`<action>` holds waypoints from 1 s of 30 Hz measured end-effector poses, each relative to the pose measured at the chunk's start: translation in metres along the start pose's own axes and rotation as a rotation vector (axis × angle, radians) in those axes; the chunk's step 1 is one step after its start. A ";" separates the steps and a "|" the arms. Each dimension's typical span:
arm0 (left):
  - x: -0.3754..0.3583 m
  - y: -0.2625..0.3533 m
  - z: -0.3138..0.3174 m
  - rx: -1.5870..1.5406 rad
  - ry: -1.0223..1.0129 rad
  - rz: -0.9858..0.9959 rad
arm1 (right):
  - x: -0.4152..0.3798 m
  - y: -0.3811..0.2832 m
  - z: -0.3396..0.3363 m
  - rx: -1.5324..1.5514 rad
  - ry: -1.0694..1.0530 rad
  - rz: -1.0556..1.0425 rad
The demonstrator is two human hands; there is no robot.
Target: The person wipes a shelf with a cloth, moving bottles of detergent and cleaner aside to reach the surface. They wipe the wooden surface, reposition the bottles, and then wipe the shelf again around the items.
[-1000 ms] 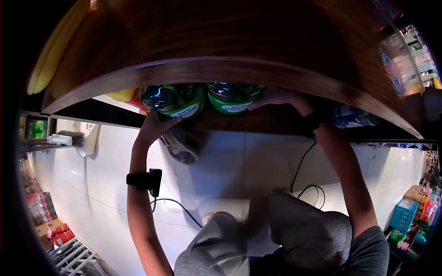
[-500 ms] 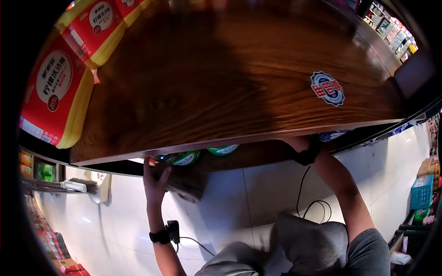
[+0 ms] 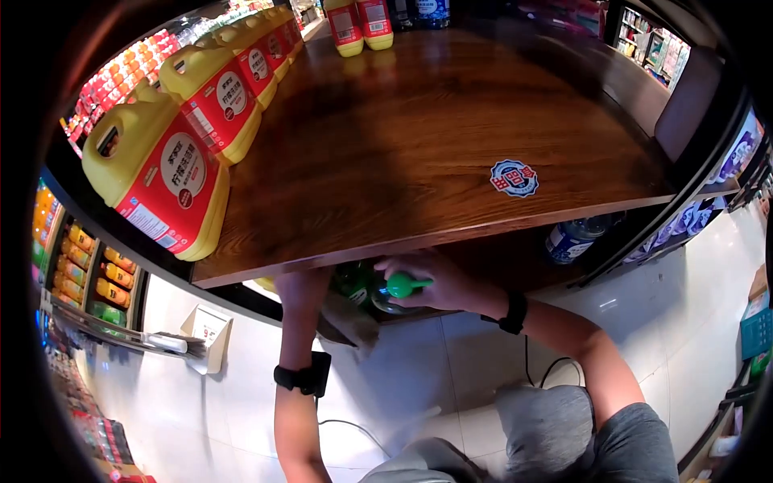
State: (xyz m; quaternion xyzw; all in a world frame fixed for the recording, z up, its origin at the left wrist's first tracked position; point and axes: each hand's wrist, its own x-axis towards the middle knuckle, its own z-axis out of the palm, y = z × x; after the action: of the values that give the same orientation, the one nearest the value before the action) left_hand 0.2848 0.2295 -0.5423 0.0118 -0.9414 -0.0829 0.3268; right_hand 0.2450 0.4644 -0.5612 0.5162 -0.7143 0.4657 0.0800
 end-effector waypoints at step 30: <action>-0.007 0.021 -0.005 -0.316 -0.034 -0.383 | 0.185 -0.188 -0.181 -0.124 0.131 0.049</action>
State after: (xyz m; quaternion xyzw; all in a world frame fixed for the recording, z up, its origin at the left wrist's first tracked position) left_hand 0.2943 0.2499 -0.5397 0.1372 -0.9027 -0.2895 0.2873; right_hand 0.2472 0.4705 -0.2418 0.4613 -0.7473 0.4552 0.1469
